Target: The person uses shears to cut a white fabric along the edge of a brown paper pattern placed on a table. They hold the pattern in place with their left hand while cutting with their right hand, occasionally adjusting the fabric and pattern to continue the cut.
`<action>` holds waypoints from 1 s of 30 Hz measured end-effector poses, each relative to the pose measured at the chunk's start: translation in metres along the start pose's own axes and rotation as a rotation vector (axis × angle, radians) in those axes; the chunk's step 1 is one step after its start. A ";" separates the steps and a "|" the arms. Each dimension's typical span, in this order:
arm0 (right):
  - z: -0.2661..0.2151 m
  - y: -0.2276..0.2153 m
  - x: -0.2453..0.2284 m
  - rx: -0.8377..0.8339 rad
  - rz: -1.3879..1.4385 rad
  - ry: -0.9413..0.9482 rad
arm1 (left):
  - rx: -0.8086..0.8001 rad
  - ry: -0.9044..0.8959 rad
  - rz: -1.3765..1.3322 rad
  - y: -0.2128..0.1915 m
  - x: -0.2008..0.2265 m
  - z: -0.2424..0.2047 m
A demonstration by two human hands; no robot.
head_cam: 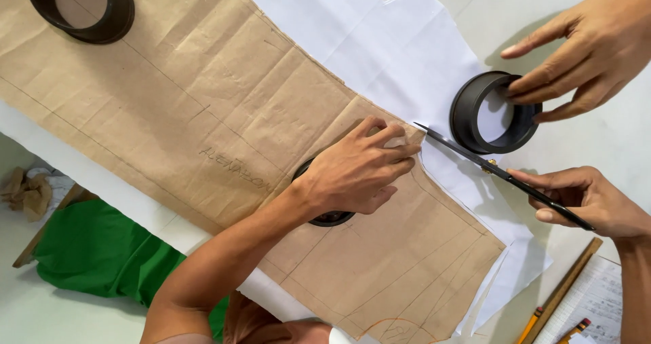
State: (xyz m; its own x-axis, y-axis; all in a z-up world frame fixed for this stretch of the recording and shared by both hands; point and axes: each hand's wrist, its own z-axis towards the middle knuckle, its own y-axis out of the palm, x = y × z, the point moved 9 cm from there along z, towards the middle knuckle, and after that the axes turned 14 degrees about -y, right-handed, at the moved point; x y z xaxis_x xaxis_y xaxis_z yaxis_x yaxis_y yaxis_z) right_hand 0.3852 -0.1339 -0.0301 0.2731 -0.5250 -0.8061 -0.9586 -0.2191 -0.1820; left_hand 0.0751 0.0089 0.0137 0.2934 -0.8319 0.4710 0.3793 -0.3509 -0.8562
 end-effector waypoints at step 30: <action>0.001 0.000 0.000 0.051 -0.028 0.000 | 0.006 -0.015 -0.013 0.000 -0.002 -0.002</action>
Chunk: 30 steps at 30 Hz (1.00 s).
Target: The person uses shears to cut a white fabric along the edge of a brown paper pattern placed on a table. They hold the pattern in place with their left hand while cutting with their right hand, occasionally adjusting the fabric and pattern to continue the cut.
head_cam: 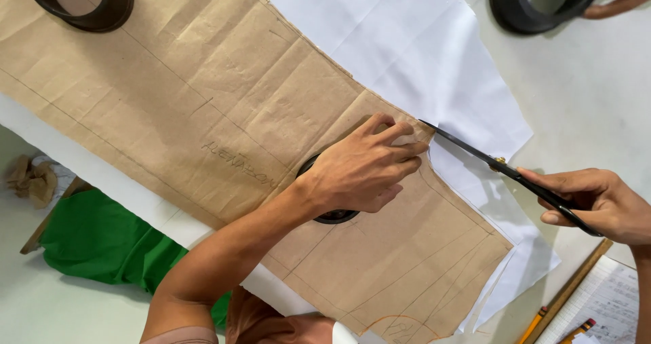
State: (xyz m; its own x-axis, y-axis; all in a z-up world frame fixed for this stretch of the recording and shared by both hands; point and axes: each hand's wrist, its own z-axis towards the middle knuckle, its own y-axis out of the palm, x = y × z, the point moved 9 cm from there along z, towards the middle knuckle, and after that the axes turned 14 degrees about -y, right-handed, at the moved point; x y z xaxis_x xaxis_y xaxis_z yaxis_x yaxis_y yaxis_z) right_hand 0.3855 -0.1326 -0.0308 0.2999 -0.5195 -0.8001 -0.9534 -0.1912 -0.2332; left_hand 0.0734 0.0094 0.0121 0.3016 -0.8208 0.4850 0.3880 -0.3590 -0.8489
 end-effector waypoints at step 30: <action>0.012 0.010 -0.010 -0.111 0.116 -0.086 | 0.021 0.026 -0.064 -0.006 0.001 -0.002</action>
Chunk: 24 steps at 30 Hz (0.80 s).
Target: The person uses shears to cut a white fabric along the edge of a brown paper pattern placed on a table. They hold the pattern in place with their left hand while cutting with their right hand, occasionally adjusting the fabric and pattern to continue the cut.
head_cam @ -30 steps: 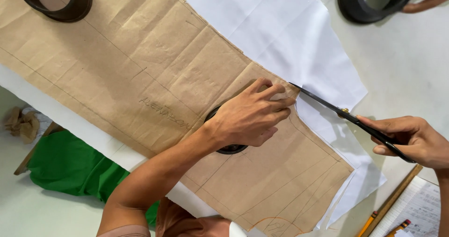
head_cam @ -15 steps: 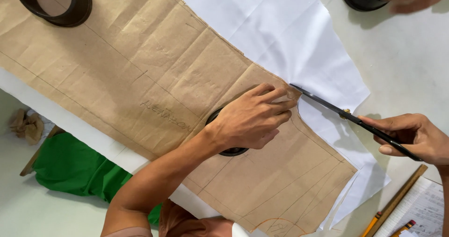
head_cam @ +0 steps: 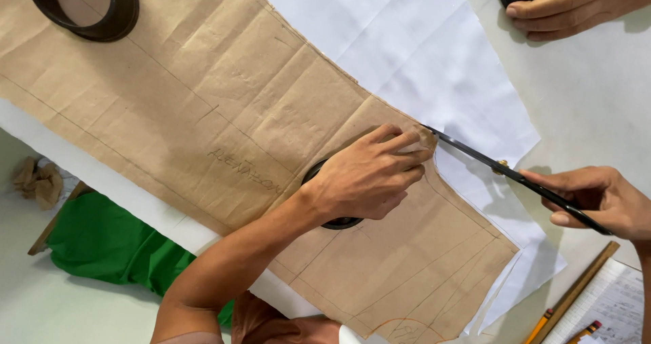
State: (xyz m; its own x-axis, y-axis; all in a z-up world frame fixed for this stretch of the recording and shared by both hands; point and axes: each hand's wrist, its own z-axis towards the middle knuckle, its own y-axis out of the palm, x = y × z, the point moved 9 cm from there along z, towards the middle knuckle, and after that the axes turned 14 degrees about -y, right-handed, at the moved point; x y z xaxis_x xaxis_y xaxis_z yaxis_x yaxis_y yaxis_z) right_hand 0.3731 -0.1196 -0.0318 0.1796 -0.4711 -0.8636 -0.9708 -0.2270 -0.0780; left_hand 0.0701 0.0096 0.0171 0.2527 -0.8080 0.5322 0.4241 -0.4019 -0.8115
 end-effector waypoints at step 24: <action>0.004 -0.003 -0.017 -0.057 0.015 -0.102 | 0.027 -0.010 0.016 -0.002 -0.001 0.000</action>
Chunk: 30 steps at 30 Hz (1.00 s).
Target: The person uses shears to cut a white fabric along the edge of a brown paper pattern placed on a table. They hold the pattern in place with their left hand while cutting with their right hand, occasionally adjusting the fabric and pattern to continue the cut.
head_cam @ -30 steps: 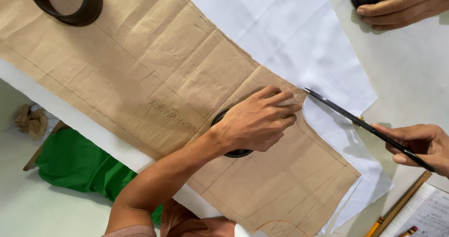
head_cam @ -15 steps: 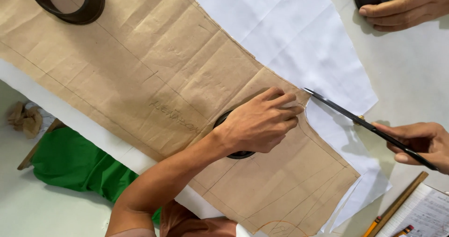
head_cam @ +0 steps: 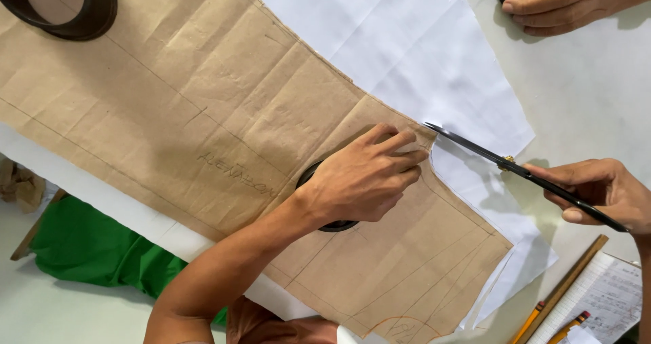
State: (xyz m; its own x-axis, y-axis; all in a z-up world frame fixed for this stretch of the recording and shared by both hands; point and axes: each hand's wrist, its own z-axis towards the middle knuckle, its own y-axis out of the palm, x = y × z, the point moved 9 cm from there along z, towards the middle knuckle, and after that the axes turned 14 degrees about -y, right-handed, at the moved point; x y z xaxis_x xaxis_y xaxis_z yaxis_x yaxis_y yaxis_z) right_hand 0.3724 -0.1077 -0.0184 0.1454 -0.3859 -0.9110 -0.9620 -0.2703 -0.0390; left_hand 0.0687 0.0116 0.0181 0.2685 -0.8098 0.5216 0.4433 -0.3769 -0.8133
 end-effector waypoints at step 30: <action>0.025 0.029 -0.015 0.058 -0.158 0.108 | 0.001 -0.003 -0.060 -0.002 -0.001 0.001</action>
State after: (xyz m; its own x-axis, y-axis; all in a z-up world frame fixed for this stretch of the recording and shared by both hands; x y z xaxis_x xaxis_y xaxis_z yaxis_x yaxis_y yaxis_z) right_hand 0.3363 -0.0883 -0.0162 0.3164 -0.4363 -0.8423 -0.9365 -0.2851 -0.2042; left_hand 0.0681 0.0131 0.0197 0.2437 -0.7844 0.5703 0.4600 -0.4242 -0.7800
